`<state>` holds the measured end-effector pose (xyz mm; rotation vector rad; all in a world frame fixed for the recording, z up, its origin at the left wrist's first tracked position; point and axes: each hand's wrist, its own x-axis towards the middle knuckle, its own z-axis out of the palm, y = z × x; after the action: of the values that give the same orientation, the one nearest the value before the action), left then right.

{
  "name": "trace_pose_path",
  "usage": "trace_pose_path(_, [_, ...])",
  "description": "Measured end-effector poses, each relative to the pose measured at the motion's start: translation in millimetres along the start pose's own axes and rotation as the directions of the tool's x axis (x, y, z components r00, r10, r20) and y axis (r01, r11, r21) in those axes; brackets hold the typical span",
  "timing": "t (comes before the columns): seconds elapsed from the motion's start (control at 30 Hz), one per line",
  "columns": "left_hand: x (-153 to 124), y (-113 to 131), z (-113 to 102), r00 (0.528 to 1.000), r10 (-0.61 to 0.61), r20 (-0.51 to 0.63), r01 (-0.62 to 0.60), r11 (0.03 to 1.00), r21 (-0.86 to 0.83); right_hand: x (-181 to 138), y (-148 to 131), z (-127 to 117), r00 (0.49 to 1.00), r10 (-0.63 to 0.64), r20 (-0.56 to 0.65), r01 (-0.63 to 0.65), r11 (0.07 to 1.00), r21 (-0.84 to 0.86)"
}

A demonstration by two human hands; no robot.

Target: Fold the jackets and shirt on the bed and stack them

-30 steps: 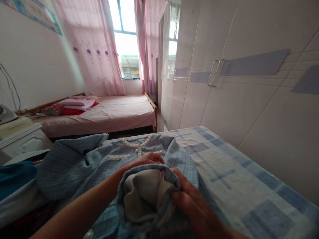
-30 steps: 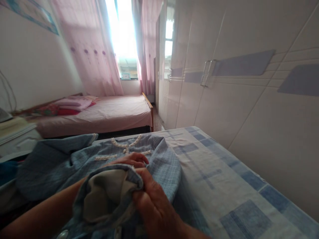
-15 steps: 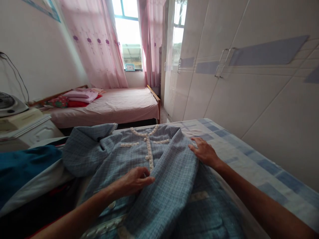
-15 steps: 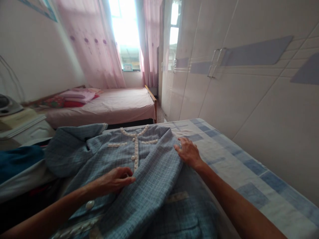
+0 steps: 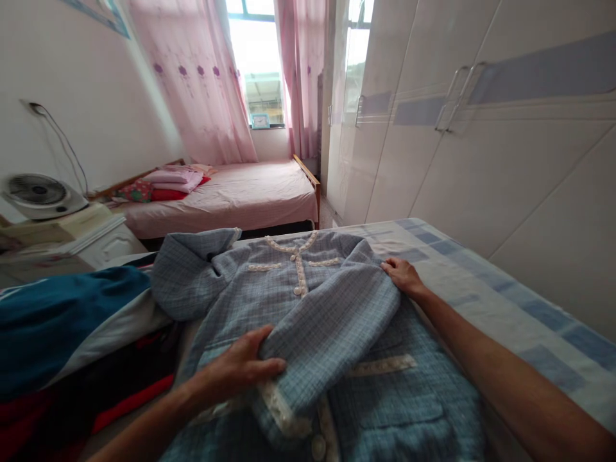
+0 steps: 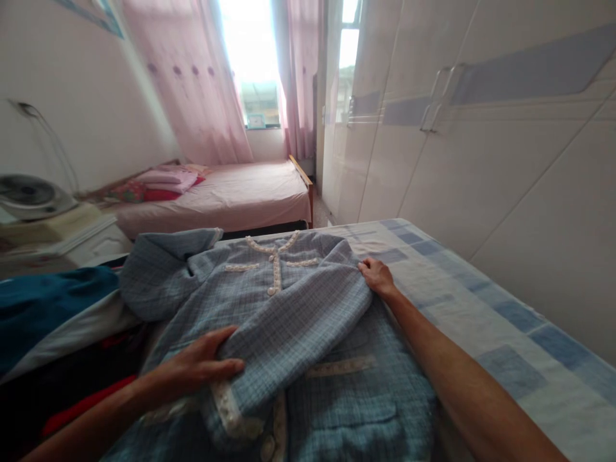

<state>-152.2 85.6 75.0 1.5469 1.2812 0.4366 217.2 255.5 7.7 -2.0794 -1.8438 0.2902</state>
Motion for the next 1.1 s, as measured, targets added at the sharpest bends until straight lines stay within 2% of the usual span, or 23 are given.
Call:
trace_pose_path(0.1, [-17,-2,-1,0.998,0.061,0.004,-0.06,0.984,-0.165,2,1,3,1.0,-0.025,-0.012,0.024,0.999,-0.045])
trace_pose_path(0.17, [-24,-7,0,0.997,0.077,-0.005,-0.077,0.988,-0.13,1,-2,1,0.998,-0.051,-0.02,0.05,0.996,-0.08])
trace_pose_path(0.2, [-27,-12,1,0.998,0.06,-0.022,-0.061,0.997,-0.04,0,-5,-1,0.997,-0.069,-0.033,0.065,0.993,-0.098])
trace_pose_path(0.27, [-32,-23,4,0.99,0.045,-0.136,-0.014,0.975,0.222,-3,-14,-6,0.989,-0.123,-0.077,0.113,0.985,-0.134])
trace_pose_path(0.33, [-33,-31,9,0.941,0.182,-0.284,-0.026,0.878,0.477,-2,-29,-13,0.97,-0.215,-0.116,0.194,0.967,-0.167])
trace_pose_path(0.4, [-33,-31,15,0.853,0.409,-0.324,-0.108,0.746,0.657,3,-46,-17,0.935,-0.34,-0.098,0.31,0.921,-0.236])
trace_pose_path(0.47, [-31,-24,22,0.782,0.579,-0.229,-0.218,0.6,0.769,12,-60,-17,0.901,-0.433,-0.038,0.402,0.864,-0.303])
trace_pose_path(0.53, [-26,-19,31,0.751,0.655,-0.084,-0.309,0.462,0.831,23,-69,-12,0.888,-0.459,0.012,0.436,0.834,-0.339])
trace_pose_path(0.63, [-16,-26,44,0.725,0.678,0.121,-0.41,0.284,0.867,39,-72,0,0.905,-0.424,0.033,0.408,0.845,-0.347])
trace_pose_path(0.73, [-6,-46,52,0.717,0.653,0.242,-0.459,0.181,0.87,47,-74,8,0.932,-0.361,-0.005,0.338,0.876,-0.346])
trace_pose_path(0.83, [1,-65,53,0.693,0.68,0.24,-0.446,0.143,0.883,43,-85,9,0.947,-0.312,-0.073,0.269,0.898,-0.347])
trace_pose_path(0.93, [5,-72,54,0.67,0.713,0.205,-0.403,0.118,0.908,23,-98,13,0.94,-0.327,-0.097,0.278,0.899,-0.339])
trace_pose_path(1.0, [4,-72,56,0.687,0.701,0.189,-0.397,0.145,0.906,4,-102,23,0.933,-0.352,-0.068,0.312,0.89,-0.333])
trace_pose_path(1.1, [-1,-64,60,0.746,0.648,0.154,-0.415,0.272,0.868,-19,-95,47,0.936,-0.352,-0.008,0.323,0.866,-0.381])
